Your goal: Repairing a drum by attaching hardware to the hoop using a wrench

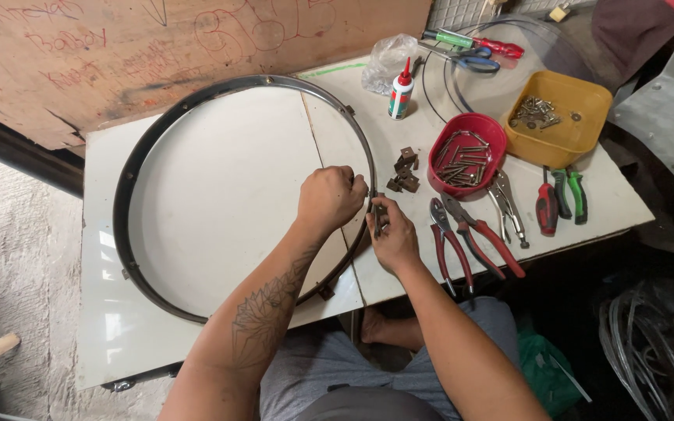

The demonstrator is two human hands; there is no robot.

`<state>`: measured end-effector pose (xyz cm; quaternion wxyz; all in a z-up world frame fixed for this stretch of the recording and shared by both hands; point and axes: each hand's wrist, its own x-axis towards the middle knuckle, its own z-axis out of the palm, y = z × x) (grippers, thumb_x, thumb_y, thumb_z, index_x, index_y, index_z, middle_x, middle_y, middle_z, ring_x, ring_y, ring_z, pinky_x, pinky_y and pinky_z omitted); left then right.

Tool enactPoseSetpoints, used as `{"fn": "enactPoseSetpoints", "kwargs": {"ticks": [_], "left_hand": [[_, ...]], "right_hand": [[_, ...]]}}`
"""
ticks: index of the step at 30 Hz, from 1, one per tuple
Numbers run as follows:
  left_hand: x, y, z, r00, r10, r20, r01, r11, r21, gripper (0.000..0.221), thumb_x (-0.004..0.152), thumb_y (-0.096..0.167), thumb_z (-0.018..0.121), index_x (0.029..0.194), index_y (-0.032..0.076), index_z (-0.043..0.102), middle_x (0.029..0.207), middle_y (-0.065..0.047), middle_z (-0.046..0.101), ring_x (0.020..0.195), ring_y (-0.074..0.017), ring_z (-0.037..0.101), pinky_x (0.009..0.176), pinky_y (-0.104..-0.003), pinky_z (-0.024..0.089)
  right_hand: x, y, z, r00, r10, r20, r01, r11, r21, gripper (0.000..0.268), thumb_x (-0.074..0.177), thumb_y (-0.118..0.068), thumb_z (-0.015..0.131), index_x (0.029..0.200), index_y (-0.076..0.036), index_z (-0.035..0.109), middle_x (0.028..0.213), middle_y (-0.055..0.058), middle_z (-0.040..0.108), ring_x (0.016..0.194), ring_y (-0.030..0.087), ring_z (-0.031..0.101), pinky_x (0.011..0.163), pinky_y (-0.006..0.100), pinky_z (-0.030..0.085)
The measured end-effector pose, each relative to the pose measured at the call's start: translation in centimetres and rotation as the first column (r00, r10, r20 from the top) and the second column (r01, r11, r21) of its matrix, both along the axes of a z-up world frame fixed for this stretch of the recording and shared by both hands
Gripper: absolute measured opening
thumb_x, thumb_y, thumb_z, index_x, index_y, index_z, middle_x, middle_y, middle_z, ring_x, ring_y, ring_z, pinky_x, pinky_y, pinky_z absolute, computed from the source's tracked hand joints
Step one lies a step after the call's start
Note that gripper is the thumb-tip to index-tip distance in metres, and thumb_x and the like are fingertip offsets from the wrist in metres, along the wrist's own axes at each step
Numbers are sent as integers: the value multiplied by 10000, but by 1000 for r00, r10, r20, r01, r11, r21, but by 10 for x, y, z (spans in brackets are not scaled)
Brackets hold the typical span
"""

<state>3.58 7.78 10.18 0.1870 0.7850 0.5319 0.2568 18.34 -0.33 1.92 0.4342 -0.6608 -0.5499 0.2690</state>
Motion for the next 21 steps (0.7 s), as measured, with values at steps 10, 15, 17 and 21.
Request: {"fn": "enactPoseSetpoints", "kwargs": {"ticks": [10,15,17,21], "left_hand": [[13,17,1,997,-56,44,56,998,-3,382,901,320,572,710,11,692,577,-196,629,703,-461,702,626,-520,578],[5,3,-22,994,-102,-32,105,989,106,401,947,317,525,694,32,652,604,-184,626,681,-424,701,604,-491,584],[-2,-1,-28,995,-92,-36,96,987,129,396,959,309,518,694,47,652,597,-157,622,660,-393,700,598,-459,586],[-3,-27,-30,988,-106,-113,131,963,236,337,962,273,520,715,79,641,614,-123,622,642,-349,713,582,-435,592]], "right_hand": [[2,2,-5,1000,9,12,-9,999,-32,281,1016,-260,643,1283,-179,607,805,108,728,544,250,656,557,363,482],[1,0,-3,999,4,32,-6,999,42,265,997,-245,677,1246,-174,621,753,94,711,489,249,636,524,344,486],[0,1,-4,1000,5,24,-6,999,45,260,1000,-248,671,1243,-167,624,754,92,711,484,241,631,519,346,481],[0,4,-16,1000,3,22,-4,998,61,269,995,-243,685,1240,-149,630,752,105,705,473,251,618,506,361,473]]}}
